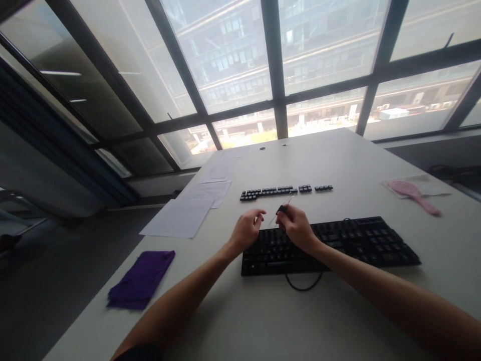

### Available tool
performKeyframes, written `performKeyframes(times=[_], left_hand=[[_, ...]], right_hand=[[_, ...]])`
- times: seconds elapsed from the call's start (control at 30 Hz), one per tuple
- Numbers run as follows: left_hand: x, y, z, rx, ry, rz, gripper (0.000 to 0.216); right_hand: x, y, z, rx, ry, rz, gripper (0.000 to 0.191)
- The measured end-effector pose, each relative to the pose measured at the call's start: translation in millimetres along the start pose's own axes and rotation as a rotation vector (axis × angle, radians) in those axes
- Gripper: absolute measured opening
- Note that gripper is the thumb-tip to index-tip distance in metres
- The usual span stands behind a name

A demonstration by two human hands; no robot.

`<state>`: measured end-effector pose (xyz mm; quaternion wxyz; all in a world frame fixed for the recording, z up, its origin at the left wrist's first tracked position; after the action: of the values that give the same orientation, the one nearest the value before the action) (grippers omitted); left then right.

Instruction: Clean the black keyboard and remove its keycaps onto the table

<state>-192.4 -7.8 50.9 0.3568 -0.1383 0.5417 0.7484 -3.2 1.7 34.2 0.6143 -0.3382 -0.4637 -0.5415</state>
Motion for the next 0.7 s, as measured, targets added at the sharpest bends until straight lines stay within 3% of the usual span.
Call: performKeyframes(times=[0.17,0.43,0.7], left_hand=[[-26.8,-15.5,-42.7,0.077,-0.003,-0.085,0.025],[-19.1,-23.4,-44.1,0.102,-0.025,-0.021,0.021],[-26.3,-17.2,-47.7,0.157,-0.076,-0.056,0.016]], right_hand=[[1.1,2.4,-5.4,0.170,0.083,-0.214,0.017],[-5.4,-1.5,-5.2,0.314,0.114,-0.340,0.018],[1.7,0.5,-21.9,0.418,0.400,-0.441,0.014]])
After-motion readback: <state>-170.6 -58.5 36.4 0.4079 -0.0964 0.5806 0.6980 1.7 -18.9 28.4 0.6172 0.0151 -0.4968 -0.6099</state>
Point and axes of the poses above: each hand's wrist, its own z-axis towards the middle knuckle, its own y-axis out of the back of the hand, x = y × z, the point moved 1 cm from there along z, towards the middle knuckle, and after that the axes turned 6 degrees about -z, right-handed, at the moved point
